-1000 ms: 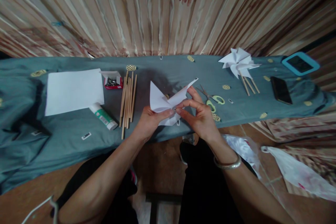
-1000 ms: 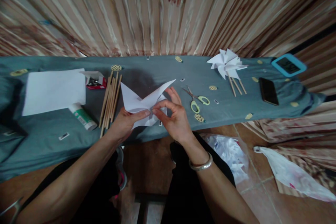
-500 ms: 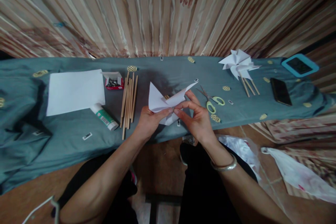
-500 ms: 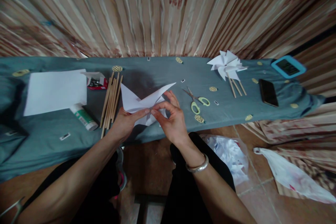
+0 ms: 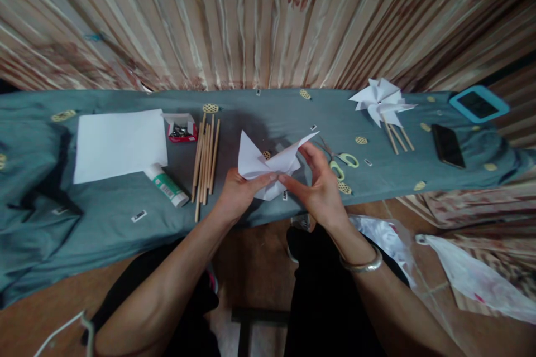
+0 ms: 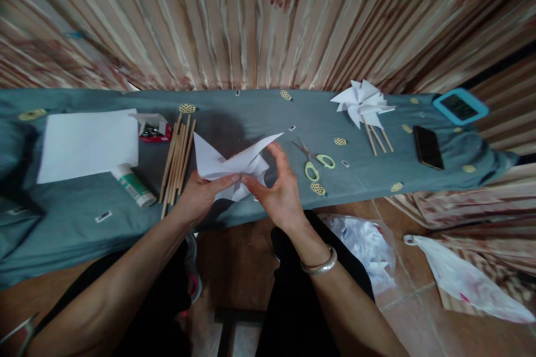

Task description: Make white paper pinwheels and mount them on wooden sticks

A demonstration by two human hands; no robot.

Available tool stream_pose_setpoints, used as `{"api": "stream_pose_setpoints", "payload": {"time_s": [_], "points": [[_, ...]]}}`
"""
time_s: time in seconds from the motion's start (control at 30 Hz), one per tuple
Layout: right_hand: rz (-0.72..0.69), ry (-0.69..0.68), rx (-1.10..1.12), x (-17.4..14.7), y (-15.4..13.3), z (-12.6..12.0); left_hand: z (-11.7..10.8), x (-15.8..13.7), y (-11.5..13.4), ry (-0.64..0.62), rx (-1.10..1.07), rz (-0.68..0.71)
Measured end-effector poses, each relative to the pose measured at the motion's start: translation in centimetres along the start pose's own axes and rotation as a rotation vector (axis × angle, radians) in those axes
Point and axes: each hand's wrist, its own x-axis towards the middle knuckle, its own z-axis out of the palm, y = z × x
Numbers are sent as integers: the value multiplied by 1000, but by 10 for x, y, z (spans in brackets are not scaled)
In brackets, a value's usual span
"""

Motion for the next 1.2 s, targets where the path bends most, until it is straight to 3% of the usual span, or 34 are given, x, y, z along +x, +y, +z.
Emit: {"api": "stream_pose_setpoints", "payload": {"time_s": [0.2, 0.6, 1.2], "points": [[134, -92, 104, 2, -8, -8, -2, 1, -3, -47, -6, -14], [330, -142, 314, 5, -20, -7, -4, 1, -4, -90, -6, -10], [388, -75, 366, 3, -15, 0, 0, 0, -2, -37, 31, 23]]}}
